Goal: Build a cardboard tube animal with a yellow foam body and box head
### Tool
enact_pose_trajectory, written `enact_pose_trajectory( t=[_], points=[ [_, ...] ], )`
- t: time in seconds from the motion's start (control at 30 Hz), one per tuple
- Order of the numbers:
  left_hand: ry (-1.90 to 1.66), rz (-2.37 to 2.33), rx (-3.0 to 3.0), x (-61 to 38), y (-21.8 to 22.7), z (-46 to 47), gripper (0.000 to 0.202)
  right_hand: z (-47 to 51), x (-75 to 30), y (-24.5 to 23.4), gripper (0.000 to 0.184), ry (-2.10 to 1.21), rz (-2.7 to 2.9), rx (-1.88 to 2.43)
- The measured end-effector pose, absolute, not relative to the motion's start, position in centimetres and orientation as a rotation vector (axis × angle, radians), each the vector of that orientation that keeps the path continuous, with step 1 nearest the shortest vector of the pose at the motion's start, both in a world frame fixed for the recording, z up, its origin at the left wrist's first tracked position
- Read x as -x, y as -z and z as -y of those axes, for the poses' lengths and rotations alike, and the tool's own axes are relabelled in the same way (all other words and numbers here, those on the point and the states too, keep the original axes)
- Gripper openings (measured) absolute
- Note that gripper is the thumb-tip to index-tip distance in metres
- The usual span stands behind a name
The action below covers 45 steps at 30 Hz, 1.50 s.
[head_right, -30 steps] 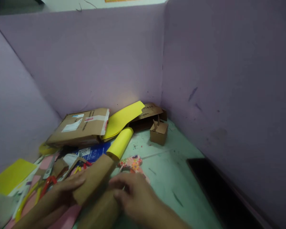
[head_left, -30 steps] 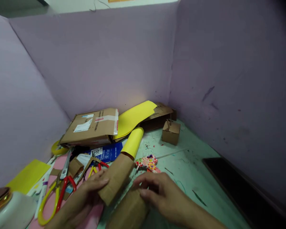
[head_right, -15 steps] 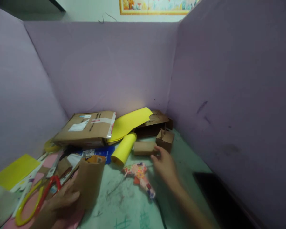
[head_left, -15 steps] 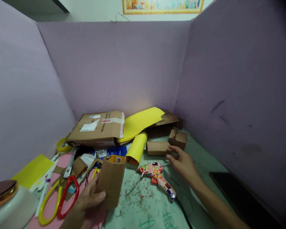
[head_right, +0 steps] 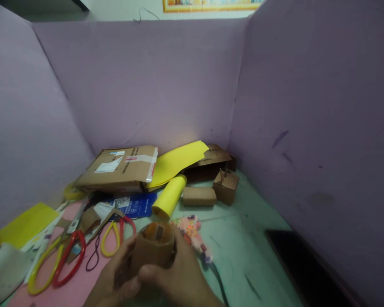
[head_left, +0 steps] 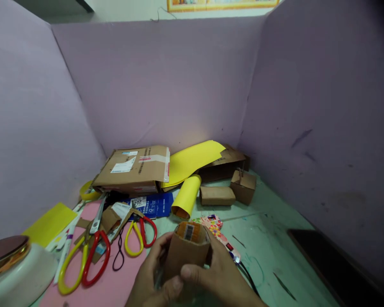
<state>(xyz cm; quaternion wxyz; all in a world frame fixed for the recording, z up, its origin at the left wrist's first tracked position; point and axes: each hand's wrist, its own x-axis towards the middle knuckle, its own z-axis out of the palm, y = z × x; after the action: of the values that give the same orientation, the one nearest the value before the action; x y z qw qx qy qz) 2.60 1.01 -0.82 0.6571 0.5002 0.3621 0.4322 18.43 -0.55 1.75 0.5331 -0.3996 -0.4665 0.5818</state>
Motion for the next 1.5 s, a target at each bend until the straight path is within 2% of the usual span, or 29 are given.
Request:
enact_pose_trajectory(
  t=[0.1,0.27,0.43,0.5,0.63,0.77,0.83,0.93,1.0,1.1,1.23,1.37,1.4,1.5],
  points=[
    [-0.935,-0.797,-1.114,-2.6,-0.1,-0.8,0.066,0.4,-18.9,-0.7,0.067,-1.444,1.065,0.924],
    [-0.920,-0.792,-1.006,-2.5,-0.8,-0.9,0.055,0.5,-18.8,-0.3,0.065,-1.530,1.066,0.820],
    [-0.871,-0.685,-1.074,-2.5,-0.9,-1.0,0.058,0.5,-18.9,-0.8,0.056,-1.525,1.129,0.751],
    [-0.884,-0.687,-1.081,-2.6,-1.0,-0.8,0.059,0.6,-18.9,-1.0,0.057,-1.510,1.152,0.749],
    [-0.969,-0.761,-1.055,-2.7,-1.1,-0.5,0.061,1.1,-18.3,-1.0,0.081,-1.403,1.087,0.875],
    [-1.087,-0.899,-1.054,-3.3,-0.5,-0.4,0.066,1.6,-17.4,-0.7,0.105,-1.446,1.142,0.862],
    [-1.128,-0.941,-1.081,-3.6,0.0,-0.4,0.069,1.6,-17.3,-0.6,0.101,-1.412,1.206,0.832],
    [-1.150,-0.944,-1.126,-3.7,0.7,-0.6,0.067,1.2,-18.1,-0.5,0.083,-1.294,1.303,0.961],
    [-1.175,-0.964,-1.137,-3.4,0.7,-0.8,0.068,0.8,-19.1,-0.6,0.077,-1.282,1.359,1.015],
    [-1.191,-1.001,-1.180,-2.6,0.4,-1.0,0.073,0.3,-20.3,-0.8,0.083,-1.285,1.480,1.010],
    [-1.051,-0.900,-1.271,-1.8,-0.1,-0.7,0.052,0.0,-21.2,-1.2,0.086,-1.286,1.618,0.950],
    [-1.205,-0.954,-1.219,-1.9,-0.6,0.1,0.075,0.3,-21.3,-1.2,0.087,-1.376,1.659,0.949],
    [-1.198,-0.966,-1.242,-2.0,-0.8,0.2,0.075,0.4,-21.3,-1.1,0.087,-1.403,1.665,0.946],
    [-1.123,-1.006,-1.338,-1.8,-1.3,0.3,0.056,0.5,-21.1,-0.6,0.085,-1.357,1.709,0.983]
  ],
)
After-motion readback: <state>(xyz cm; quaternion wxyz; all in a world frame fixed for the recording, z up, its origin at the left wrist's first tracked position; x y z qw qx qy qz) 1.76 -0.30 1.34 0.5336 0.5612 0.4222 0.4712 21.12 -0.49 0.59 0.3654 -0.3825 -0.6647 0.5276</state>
